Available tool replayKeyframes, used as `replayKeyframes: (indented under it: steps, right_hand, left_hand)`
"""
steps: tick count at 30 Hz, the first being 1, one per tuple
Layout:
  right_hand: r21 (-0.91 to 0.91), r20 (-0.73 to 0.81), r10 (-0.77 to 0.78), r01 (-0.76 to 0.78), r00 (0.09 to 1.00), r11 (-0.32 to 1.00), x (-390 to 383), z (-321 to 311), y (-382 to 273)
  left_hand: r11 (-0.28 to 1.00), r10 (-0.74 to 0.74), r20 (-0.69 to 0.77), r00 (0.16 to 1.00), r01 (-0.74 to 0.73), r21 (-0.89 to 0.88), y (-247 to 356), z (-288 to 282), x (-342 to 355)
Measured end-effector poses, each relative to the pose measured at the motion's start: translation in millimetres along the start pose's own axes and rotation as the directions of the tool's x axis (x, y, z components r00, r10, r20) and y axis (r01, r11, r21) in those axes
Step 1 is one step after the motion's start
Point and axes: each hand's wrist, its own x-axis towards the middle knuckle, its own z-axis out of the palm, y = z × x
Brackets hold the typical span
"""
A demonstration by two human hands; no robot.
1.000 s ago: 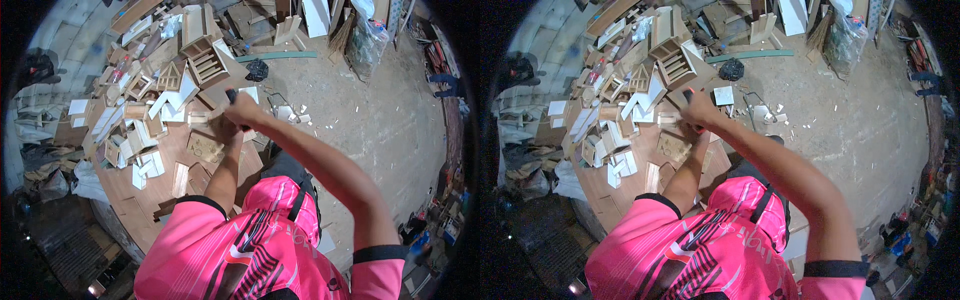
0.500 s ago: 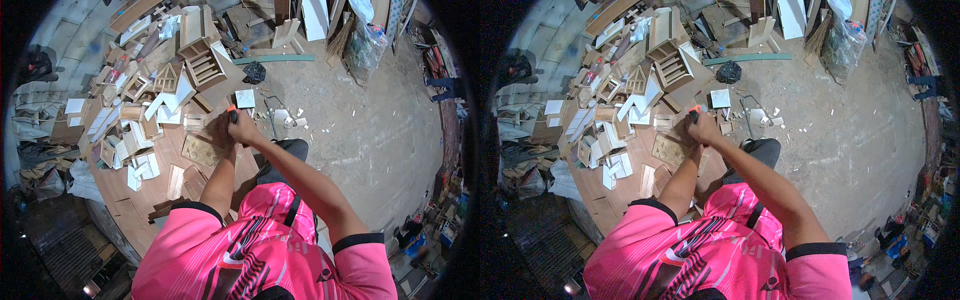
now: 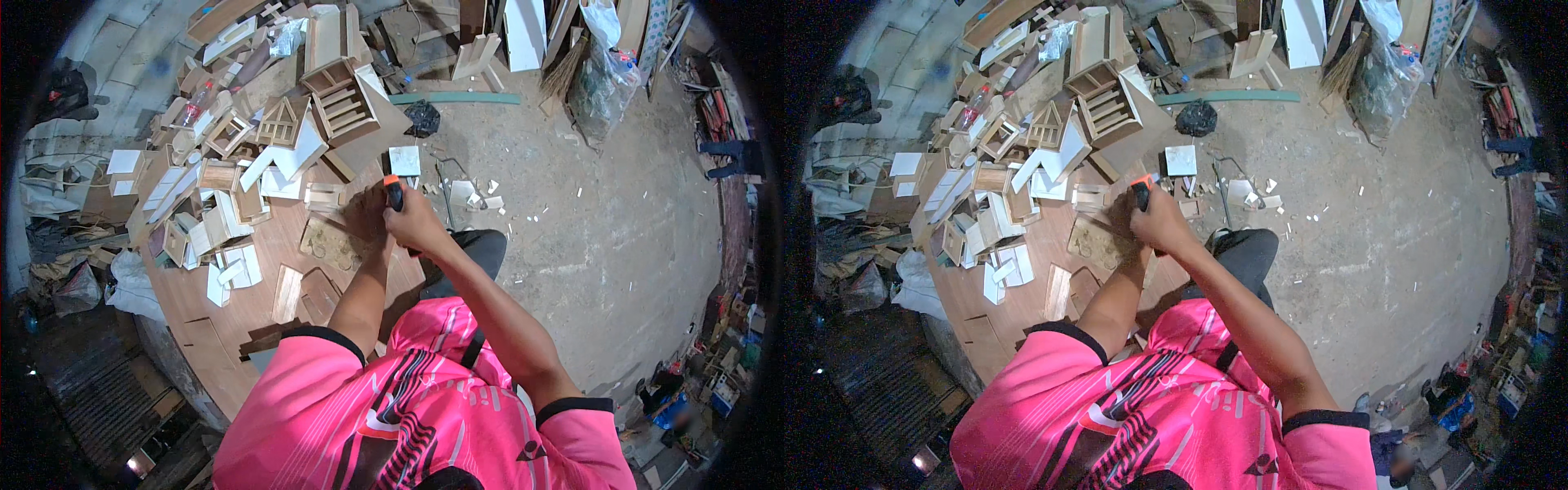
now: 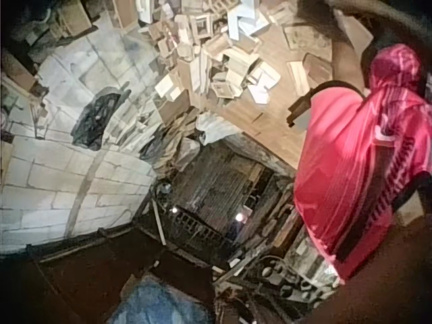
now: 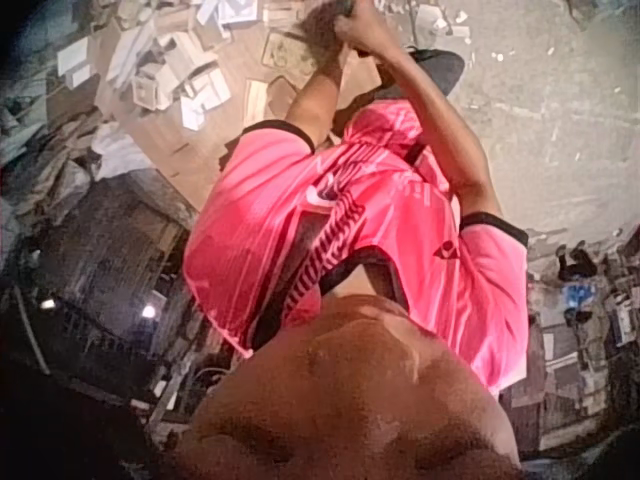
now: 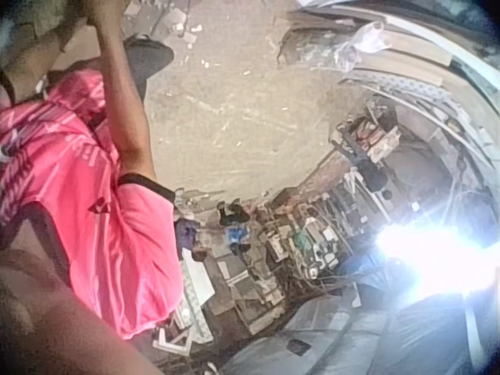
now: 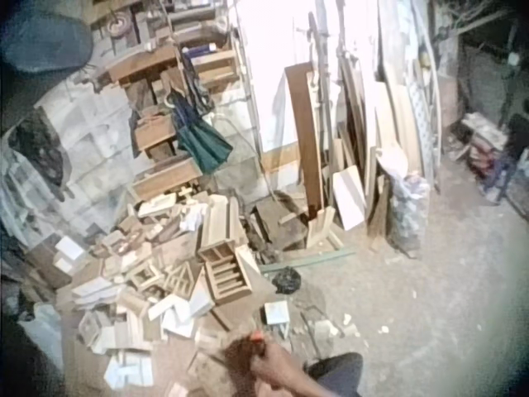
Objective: The recorder uses a handsaw to cut pieces of wood and manages various small wooden project components on a workbench.
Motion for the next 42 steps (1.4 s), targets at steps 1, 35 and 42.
replayKeyframes:
  steps: [1, 35, 42]
  right_hand:
    - [-0.063, 0.066, 0.038, -0.033, 0.997, 0.997, -4, -6, -8]
    - [0.843, 0.135, 0.234, -0.236, 0.963, 0.484, -86, -141, 66]
    - [0.834, 0.135, 0.251, -0.247, 0.959, 0.494, -87, -135, 52]
  left_hand:
    - [0.999, -0.028, -0.006, 1.000, 0.028, 0.040, 0, -1, 0]
    - [0.729, -0.383, 0.416, 0.825, 0.547, -0.412, 0, -20, 3]
    - [0.770, -0.386, 0.388, 0.837, 0.524, -0.364, -2, -23, -6]
